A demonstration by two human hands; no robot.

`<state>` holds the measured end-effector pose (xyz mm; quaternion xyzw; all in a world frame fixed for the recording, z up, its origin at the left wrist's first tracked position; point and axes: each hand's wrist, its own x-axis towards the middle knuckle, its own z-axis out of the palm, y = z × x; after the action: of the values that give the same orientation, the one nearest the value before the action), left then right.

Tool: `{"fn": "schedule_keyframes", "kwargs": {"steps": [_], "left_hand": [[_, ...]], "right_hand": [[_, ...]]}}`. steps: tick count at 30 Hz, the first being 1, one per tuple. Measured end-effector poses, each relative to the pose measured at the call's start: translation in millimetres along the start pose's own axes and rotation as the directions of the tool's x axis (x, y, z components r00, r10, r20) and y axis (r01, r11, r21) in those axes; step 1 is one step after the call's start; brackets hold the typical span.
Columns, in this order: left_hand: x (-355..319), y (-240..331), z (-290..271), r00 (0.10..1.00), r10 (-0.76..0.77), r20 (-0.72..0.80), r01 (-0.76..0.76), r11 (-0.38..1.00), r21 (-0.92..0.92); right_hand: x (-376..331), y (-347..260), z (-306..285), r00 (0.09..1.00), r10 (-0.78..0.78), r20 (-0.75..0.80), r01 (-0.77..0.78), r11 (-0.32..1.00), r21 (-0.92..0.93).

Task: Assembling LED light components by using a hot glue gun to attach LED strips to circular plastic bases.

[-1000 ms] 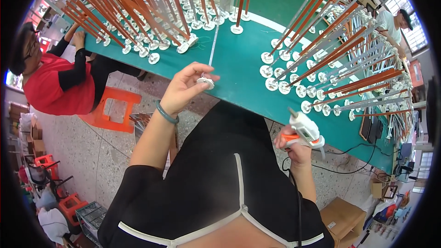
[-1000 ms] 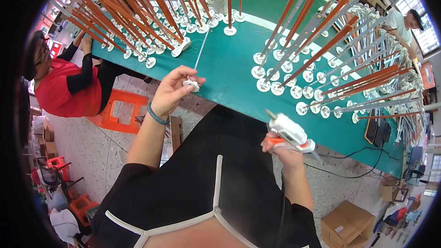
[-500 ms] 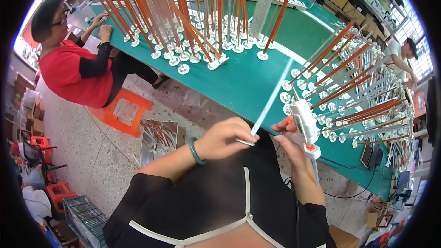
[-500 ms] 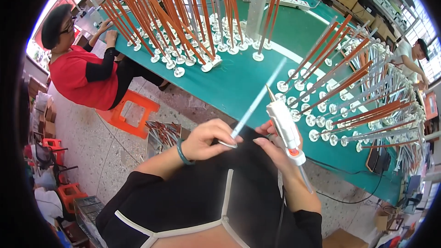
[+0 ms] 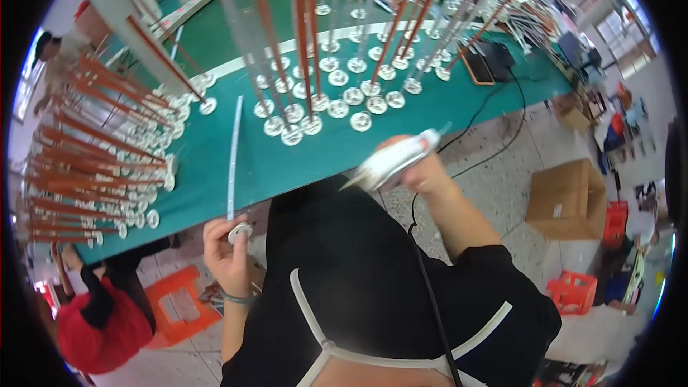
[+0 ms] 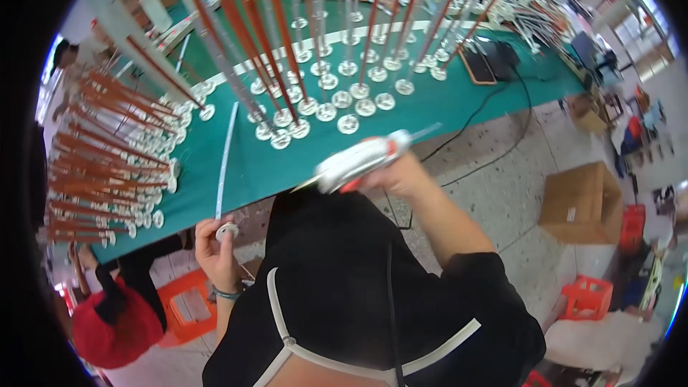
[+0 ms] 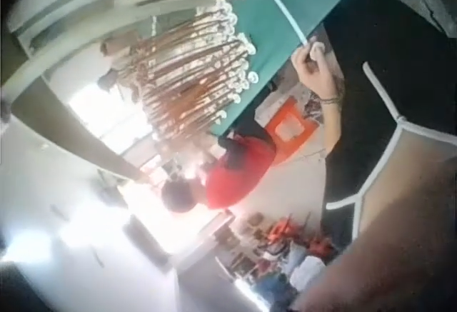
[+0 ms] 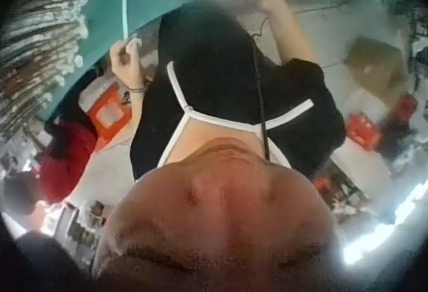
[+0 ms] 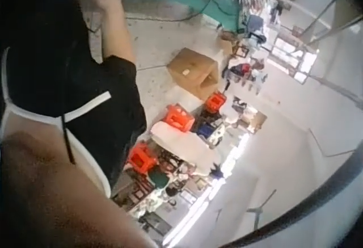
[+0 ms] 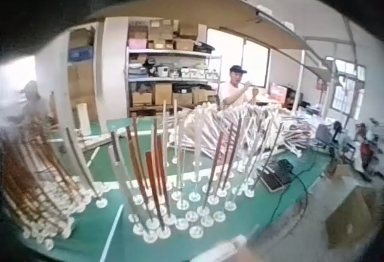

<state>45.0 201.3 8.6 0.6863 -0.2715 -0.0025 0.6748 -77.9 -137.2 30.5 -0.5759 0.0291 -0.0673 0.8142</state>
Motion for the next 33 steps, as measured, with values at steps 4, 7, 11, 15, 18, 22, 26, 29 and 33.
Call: {"fn": "schedule_keyframes", "kwargs": {"steps": [4, 7, 11, 15, 18, 22, 26, 29, 33], "left_hand": [[3, -16, 1, 0.996, -0.087, -0.022, 0.085, 0.991, -0.107], [8, -24, 3, 0.99, -0.14, -0.015, 0.131, 0.96, -0.247], [8, -25, -4, 0.995, -0.1, -0.002, 0.097, 0.972, -0.212], [2, -25, -22, 0.995, -0.068, -0.069, 0.048, 0.967, -0.251], [-7, -19, -45, 0.996, -0.059, -0.067, 0.038, 0.958, -0.283], [-11, 9, -68, 0.995, -0.052, -0.083, 0.024, 0.948, -0.317], [-16, 19, -109, 0.999, 0.025, -0.029, -0.036, 0.875, -0.483], [-20, 16, -133, 0.996, 0.09, 0.004, -0.073, 0.835, -0.545], [-32, 26, -130, 0.994, 0.108, -0.007, -0.095, 0.837, -0.539]], "right_hand": [[-47, -39, -104, 0.744, 0.091, -0.662, -0.351, 0.896, -0.271], [-53, -69, -165, 0.708, 0.174, -0.684, -0.498, 0.809, -0.311], [-30, -96, -194, 0.559, 0.42, -0.715, -0.828, 0.339, -0.448], [-18, -91, -216, 0.68, 0.248, -0.69, -0.721, 0.053, -0.691], [-15, -87, -206, 0.682, -0.062, -0.729, -0.725, 0.072, -0.685], [-23, -62, -214, 0.765, -0.373, -0.525, -0.56, 0.017, -0.828], [-19, -49, -213, 0.691, -0.463, -0.555, -0.49, 0.265, -0.831], [-13, -50, -223, 0.662, -0.469, -0.585, -0.527, 0.263, -0.808], [-3, -60, -191, 0.661, -0.567, -0.492, -0.529, 0.113, -0.841]]}}
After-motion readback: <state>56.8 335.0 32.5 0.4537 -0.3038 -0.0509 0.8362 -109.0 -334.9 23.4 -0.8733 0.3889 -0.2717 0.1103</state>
